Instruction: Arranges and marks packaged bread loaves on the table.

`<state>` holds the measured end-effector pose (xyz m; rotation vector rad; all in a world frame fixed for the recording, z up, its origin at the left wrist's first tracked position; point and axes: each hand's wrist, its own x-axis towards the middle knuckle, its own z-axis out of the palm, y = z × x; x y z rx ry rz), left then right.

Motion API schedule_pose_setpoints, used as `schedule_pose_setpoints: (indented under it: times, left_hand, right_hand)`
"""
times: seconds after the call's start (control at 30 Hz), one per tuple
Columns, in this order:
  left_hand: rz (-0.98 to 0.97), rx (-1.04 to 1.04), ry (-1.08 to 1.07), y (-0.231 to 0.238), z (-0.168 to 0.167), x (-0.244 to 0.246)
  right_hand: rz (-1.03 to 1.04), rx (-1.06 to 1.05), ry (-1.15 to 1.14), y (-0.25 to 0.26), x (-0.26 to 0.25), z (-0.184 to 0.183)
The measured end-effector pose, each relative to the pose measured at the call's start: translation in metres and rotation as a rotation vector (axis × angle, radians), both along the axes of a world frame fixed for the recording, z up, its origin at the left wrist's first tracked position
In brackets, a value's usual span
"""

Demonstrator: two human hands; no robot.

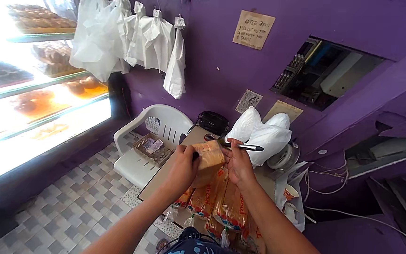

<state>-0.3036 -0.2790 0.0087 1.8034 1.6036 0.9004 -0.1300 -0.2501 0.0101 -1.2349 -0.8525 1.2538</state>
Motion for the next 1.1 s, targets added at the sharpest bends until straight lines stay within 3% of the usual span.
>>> schedule_pose_setpoints:
  times: [0.13, 0.23, 0.37, 0.43, 0.53, 0.6, 0.7, 0.77, 0.97, 1.1]
  left_hand:
    - [-0.154, 0.335, 0.002, 0.027, -0.007, -0.003]
    - [-0.285, 0.557, -0.033, 0.025, -0.057, -0.022]
    - [-0.300, 0.468, -0.033, -0.019, -0.161, -0.049]
    - [-0.207, 0.367, -0.043, -0.039, -0.187, -0.054]
    - [-0.051, 0.444, -0.041, -0.043, -0.172, -0.039]
    - [-0.110, 0.382, -0.057, -0.036, -0.140, -0.012]
    - [-0.353, -0.018, -0.011, -0.032, -0.078, 0.043]
    - [-0.473, -0.290, 0.088, -0.032, -0.054, 0.077]
    - [-0.481, -0.648, 0.230, -0.060, -0.068, 0.120]
    - [-0.317, -0.756, -0.041, -0.057, -0.099, 0.128]
  right_hand:
    - [-0.123, 0.181, 0.097, 0.005, 0.004, 0.003]
    - [-0.092, 0.269, -0.003, -0.018, 0.012, -0.016]
    - [-0.078, 0.255, -0.077, -0.072, 0.039, -0.065]
    - [-0.144, 0.268, -0.149, -0.081, 0.064, -0.074]
    - [-0.227, 0.291, -0.321, -0.062, 0.112, -0.081]
    - [-0.310, 0.244, -0.384, -0.041, 0.137, -0.092]
    - [-0.315, 0.055, -0.456, -0.016, 0.167, -0.120]
    - [-0.259, -0.060, -0.440, -0.002, 0.179, -0.136]
    - [-0.106, -0.193, -0.292, 0.023, 0.187, -0.166]
    - [-0.128, -0.137, -0.188, 0.015, 0.189, -0.176]
